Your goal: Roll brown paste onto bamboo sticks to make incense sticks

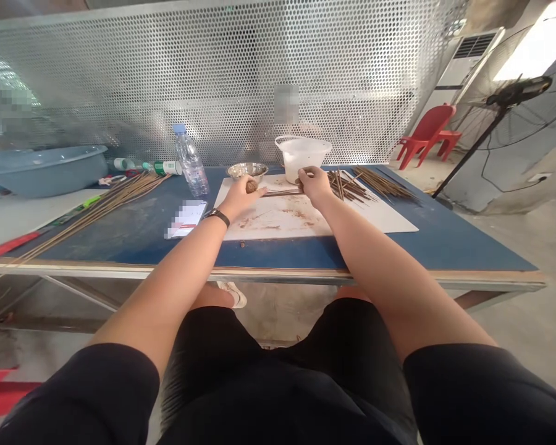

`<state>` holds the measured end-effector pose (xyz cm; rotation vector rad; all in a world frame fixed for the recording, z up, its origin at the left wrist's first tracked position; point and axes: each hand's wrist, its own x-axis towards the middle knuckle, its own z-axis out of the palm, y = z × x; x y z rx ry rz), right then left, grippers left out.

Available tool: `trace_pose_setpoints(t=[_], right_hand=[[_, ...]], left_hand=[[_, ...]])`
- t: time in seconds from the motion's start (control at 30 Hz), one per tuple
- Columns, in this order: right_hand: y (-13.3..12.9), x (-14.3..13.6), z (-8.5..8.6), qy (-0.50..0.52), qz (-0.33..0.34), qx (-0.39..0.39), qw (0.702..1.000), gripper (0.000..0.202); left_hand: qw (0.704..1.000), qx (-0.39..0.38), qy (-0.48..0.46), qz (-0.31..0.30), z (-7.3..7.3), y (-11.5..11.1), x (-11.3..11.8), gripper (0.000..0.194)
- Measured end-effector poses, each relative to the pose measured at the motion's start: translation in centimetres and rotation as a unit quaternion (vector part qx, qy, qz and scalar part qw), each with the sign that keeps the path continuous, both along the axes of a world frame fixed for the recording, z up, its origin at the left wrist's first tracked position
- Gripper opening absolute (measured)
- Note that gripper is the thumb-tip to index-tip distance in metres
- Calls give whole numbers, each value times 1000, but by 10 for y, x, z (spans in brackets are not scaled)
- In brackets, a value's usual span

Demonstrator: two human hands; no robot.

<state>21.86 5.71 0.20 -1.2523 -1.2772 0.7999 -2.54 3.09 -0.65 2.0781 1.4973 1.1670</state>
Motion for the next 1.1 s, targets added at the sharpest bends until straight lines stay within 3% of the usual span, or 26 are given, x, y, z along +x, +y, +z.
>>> trace_pose_setpoints(t=[0.13,0.37,0.5,0.6,0.7,0.9,1.1], right_hand=[[7,19,-6,-18,-2,-30,999,14],[14,18,-13,-172,-22,-28,984,16],[10,16,-11,-254,-22,-16,967,7],[7,16,-10,-289,-19,-21,957,15],[5,16,-9,-317,-15,-28,948,23],[0,17,-11,-392,-2,-36,919,16],[10,9,-13,-472,14,-11,882,28]], left_hand=[[994,-42,8,99,2,16,-21,12],[986,-38,42,155,1,32,-45,28],[987,-41,39,151,-3,40,-42,22],[989,-39,32,137,-5,41,-40,23],[991,-41,24,127,-5,37,-40,19],[990,-29,8,134,-2,24,-41,18],[996,-25,16,89,-1,19,-32,8]])
